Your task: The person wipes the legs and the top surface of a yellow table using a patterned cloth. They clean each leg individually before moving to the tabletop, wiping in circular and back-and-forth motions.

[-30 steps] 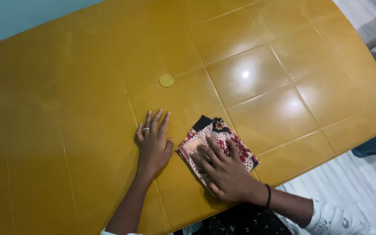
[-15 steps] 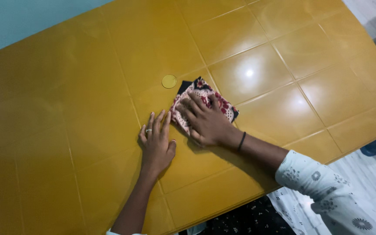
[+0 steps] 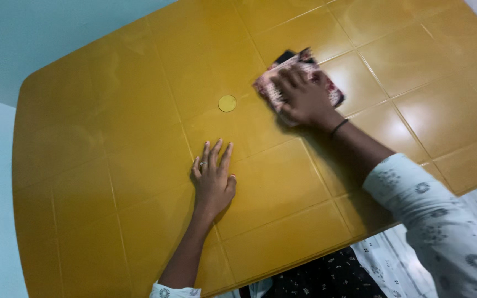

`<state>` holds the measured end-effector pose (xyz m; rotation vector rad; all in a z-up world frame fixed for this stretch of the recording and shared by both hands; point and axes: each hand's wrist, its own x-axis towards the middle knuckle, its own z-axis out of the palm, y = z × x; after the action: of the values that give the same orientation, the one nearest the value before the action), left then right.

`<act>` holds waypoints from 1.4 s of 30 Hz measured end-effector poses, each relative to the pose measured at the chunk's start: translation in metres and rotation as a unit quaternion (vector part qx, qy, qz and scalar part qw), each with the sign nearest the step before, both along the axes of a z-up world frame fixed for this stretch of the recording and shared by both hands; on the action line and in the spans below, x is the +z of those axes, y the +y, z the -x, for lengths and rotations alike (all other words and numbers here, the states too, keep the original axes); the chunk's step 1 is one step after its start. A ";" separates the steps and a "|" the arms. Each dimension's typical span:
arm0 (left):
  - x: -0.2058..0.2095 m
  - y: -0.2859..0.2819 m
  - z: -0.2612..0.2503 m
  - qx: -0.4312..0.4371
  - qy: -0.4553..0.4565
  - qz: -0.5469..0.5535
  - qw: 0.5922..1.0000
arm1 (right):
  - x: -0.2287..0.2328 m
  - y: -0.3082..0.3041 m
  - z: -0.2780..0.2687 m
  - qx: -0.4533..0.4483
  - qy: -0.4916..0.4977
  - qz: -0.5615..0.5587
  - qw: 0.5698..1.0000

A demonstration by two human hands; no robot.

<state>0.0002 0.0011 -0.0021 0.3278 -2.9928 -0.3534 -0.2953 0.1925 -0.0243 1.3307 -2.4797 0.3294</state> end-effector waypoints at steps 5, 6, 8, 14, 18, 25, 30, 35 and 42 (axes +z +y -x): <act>-0.004 -0.002 0.000 -0.005 -0.004 -0.003 1.000 | -0.002 0.075 0.053 -0.052 -0.003 0.026 0.998; -0.003 -0.003 0.001 -0.002 -0.010 -0.003 1.000 | -0.005 0.095 0.060 -0.065 -0.021 0.030 0.997; -0.002 -0.002 0.001 0.004 -0.022 -0.003 1.000 | -0.010 0.129 0.071 -0.086 0.002 0.024 0.996; -0.002 -0.001 -0.001 -0.003 0.013 -0.016 1.000 | 0.008 0.196 0.055 -0.249 -0.082 0.032 0.964; 0.001 -0.001 -0.001 -0.003 0.003 0.002 1.000 | 0.023 0.195 -0.007 -0.292 -0.073 0.064 0.952; 0.006 0.000 0.000 0.010 -0.015 -0.009 1.000 | 0.023 0.193 -0.095 -0.292 -0.093 0.030 0.952; 0.005 0.000 -0.001 0.001 0.001 -0.017 1.000 | 0.000 0.184 -0.146 -0.223 -0.060 0.022 0.973; 0.006 0.000 -0.002 0.004 0.006 -0.028 1.000 | -0.010 0.153 -0.195 -0.148 -0.065 0.013 0.987; 0.001 -0.003 0.000 0.000 0.007 -0.021 1.000 | 0.004 0.099 -0.235 -0.043 -0.022 0.011 0.999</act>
<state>-0.0001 -0.0015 -0.0013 0.3291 -2.9755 -0.4179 -0.0605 0.2918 -0.0203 1.2156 -2.5532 0.3686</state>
